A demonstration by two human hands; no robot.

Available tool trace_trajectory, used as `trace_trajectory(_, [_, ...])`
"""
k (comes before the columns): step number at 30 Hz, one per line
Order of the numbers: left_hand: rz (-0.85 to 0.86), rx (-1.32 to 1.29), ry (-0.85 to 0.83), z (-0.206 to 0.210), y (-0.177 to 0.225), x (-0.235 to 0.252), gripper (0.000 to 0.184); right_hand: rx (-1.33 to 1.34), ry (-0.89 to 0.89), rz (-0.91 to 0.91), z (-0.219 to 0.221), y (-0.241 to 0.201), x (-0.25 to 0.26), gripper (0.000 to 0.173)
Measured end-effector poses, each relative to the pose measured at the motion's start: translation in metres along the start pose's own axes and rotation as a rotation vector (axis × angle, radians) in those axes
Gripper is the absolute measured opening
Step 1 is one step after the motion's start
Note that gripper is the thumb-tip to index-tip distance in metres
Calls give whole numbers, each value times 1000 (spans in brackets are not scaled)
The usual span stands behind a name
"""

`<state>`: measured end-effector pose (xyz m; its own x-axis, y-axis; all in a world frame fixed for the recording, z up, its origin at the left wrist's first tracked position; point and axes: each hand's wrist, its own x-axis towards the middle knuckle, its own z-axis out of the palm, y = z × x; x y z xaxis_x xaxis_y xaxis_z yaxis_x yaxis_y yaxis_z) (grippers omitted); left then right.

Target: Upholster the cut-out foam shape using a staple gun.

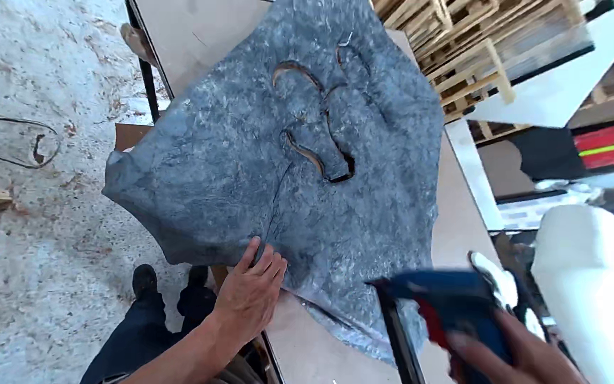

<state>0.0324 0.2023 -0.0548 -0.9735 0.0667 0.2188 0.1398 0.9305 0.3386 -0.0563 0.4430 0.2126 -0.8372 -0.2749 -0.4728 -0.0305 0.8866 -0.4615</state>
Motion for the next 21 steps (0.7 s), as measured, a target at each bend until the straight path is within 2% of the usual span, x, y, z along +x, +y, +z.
trace_trajectory(2, [-28, -71, -104, -9, 2, 3, 44, -179, -112, -64, 3, -52, 62, 43])
trace_trajectory(4, [-34, -98, -113, -12, 1, 6, 44, -274, -284, 7, 21, -96, 108, 27])
trace_trajectory(6, [-30, -98, -87, -8, 2, 3, 42, -367, -431, 94, 44, -125, 138, 18])
trace_trajectory(9, [-27, -93, -22, -1, 1, 0, 43, -457, -545, 165, 71, -145, 160, 16])
trace_trajectory(14, [-19, -86, 48, -3, -3, 2, 41, -583, -638, 265, 92, -163, 175, 21])
trace_trajectory(18, [12, -111, 121, 1, -9, 0, 31, -678, -702, 235, 105, -173, 186, 19])
trace_trajectory(21, [36, -107, 100, 0, -12, -1, 30, -722, -773, 230, 115, -179, 199, 20])
